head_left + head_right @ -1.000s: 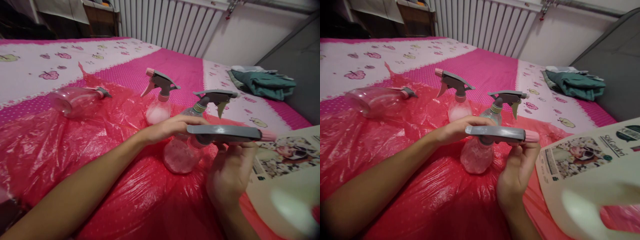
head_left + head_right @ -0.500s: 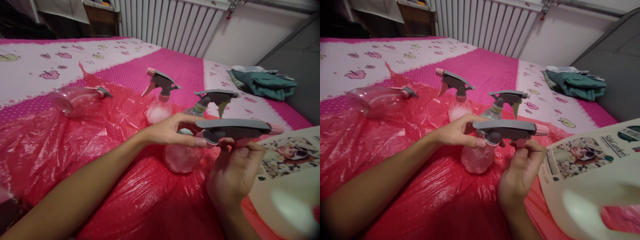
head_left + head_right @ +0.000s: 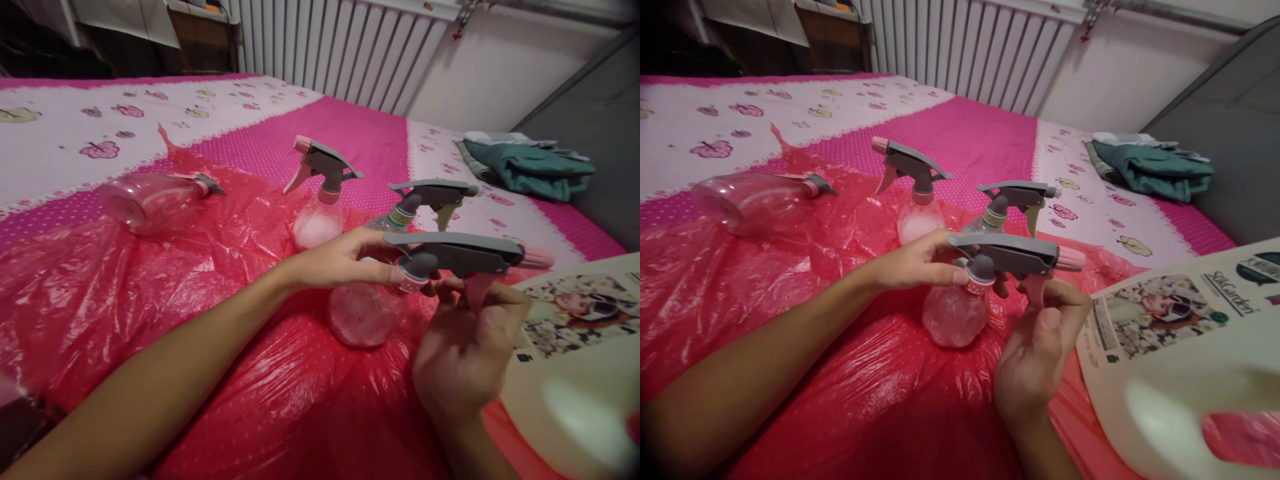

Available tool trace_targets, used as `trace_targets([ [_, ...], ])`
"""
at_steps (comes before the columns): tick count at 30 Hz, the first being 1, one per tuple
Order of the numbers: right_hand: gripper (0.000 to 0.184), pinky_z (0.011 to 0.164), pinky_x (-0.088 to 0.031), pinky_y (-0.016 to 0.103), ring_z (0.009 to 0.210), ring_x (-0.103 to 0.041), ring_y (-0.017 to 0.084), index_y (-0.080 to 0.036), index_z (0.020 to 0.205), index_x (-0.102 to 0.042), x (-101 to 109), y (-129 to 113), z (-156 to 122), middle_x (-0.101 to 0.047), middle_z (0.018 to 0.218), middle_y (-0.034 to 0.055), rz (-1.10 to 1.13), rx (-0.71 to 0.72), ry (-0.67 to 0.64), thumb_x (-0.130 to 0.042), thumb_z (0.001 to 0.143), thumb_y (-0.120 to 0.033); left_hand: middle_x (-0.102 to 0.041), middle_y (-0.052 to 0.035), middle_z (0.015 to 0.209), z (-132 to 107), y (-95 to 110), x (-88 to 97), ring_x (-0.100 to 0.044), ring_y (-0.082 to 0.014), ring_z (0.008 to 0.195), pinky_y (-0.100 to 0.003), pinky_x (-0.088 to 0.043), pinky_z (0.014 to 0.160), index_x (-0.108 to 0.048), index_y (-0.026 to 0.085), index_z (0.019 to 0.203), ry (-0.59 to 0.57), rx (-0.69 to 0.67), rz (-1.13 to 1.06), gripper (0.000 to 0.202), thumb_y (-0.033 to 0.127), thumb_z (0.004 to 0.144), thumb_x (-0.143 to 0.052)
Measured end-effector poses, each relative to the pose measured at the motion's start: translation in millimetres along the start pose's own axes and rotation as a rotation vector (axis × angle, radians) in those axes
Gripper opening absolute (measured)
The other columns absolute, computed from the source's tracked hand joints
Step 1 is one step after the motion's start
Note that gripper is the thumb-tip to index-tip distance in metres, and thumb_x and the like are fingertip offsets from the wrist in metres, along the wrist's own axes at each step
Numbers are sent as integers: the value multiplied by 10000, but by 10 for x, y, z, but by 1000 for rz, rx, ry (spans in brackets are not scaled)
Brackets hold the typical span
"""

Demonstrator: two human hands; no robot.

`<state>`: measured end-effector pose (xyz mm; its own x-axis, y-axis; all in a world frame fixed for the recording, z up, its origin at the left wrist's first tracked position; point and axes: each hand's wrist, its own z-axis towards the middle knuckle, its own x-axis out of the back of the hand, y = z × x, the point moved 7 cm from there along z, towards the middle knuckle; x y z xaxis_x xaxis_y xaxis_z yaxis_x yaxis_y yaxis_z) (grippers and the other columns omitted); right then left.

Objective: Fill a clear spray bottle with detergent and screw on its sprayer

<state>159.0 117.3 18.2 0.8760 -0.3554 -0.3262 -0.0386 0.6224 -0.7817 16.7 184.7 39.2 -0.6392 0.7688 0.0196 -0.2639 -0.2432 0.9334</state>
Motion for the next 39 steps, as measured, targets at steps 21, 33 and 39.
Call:
trace_targets([
  [21, 138, 798, -404, 346, 802, -531, 170, -232, 896, -542, -15, -13, 2, -532, 847, -21, 25, -8, -9, -609, 861, -348, -733, -65, 1109, 12, 44, -62, -636, -194, 976, -312, -523, 865, -781, 212, 1054, -39, -61, 40, 260, 415, 905, -716],
  [33, 153, 864, -411, 374, 808, -536, 173, -229, 878, -552, 17, -4, 10, -519, 833, -27, -6, -32, 27, -616, 858, -366, -594, -20, 1030, -23, 37, -23, -583, -166, 933, -281, -476, 788, -593, 223, 1051, 50, 12, 67, 396, 437, 825, -839],
  [39, 160, 881, -417, 382, 814, -540, 177, -233, 865, -550, 10, -4, 4, -543, 830, -25, 3, -21, 10, -618, 858, -377, -610, -13, 988, -25, 138, -20, -587, -137, 881, -265, -470, 764, -609, 200, 1039, 31, -36, 64, 343, 349, 826, -833],
])
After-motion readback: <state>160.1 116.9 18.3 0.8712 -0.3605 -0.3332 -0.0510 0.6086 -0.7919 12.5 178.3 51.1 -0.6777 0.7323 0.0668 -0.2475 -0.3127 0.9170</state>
